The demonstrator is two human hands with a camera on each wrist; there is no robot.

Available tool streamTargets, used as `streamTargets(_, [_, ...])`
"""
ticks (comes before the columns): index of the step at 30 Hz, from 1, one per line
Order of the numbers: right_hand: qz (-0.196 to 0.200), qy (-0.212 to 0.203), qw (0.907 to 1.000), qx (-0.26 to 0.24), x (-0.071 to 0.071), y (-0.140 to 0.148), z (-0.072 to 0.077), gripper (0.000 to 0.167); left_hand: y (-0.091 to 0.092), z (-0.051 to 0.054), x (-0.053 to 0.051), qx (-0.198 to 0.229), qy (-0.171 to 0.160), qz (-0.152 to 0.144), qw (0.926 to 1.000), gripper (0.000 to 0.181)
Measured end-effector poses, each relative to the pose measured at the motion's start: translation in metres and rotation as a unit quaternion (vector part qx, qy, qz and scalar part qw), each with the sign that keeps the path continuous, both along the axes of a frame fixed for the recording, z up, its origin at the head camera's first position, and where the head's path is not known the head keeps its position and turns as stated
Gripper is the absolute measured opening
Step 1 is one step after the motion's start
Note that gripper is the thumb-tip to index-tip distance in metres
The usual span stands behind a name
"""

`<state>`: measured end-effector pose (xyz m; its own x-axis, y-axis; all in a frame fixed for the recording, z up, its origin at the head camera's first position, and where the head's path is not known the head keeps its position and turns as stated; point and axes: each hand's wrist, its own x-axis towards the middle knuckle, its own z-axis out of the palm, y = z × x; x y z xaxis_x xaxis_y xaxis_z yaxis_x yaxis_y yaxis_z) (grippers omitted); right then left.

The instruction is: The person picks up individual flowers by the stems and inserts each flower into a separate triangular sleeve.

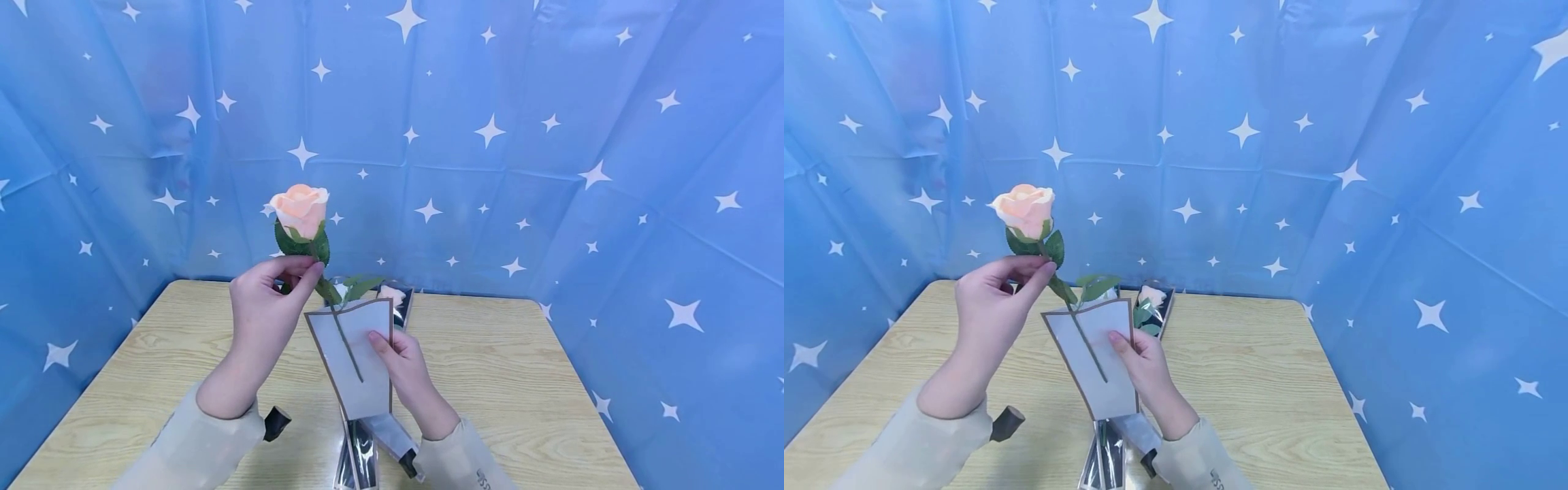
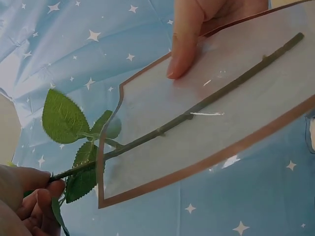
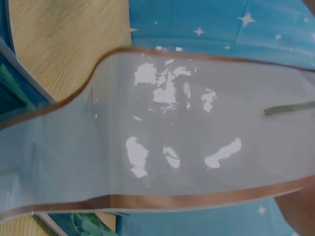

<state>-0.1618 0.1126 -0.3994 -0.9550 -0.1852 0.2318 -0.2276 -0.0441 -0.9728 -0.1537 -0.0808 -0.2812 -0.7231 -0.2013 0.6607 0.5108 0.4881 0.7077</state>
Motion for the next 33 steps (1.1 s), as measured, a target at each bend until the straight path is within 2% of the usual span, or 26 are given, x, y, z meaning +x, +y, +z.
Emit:
streamTargets(8, [-0.001,0.005,1.0,-0.002,0.001,-0.001,0.002,0.028,0.001,-0.001,0.001,-0.002,0.015,-0.005,0.9999,0.01])
streamTargets(17, [-0.013,0.002,0.9999,-0.009,0.001,-0.002,0.003,0.027,0.007,-0.002,0.005,0.004,-0.043,-0.017,0.9989,0.008])
streamTargets(27, [-0.013,0.014,0.9998,-0.005,0.001,-0.001,0.004,0.027,0.015,-0.013,0.006,-0.022,-0.047,-0.031,0.9982,0.008])
streamTargets(33, [-0.013,0.011,0.9998,-0.014,0.001,-0.001,0.005,0.028,0.019,-0.015,0.007,-0.041,-0.058,-0.043,0.9965,0.007])
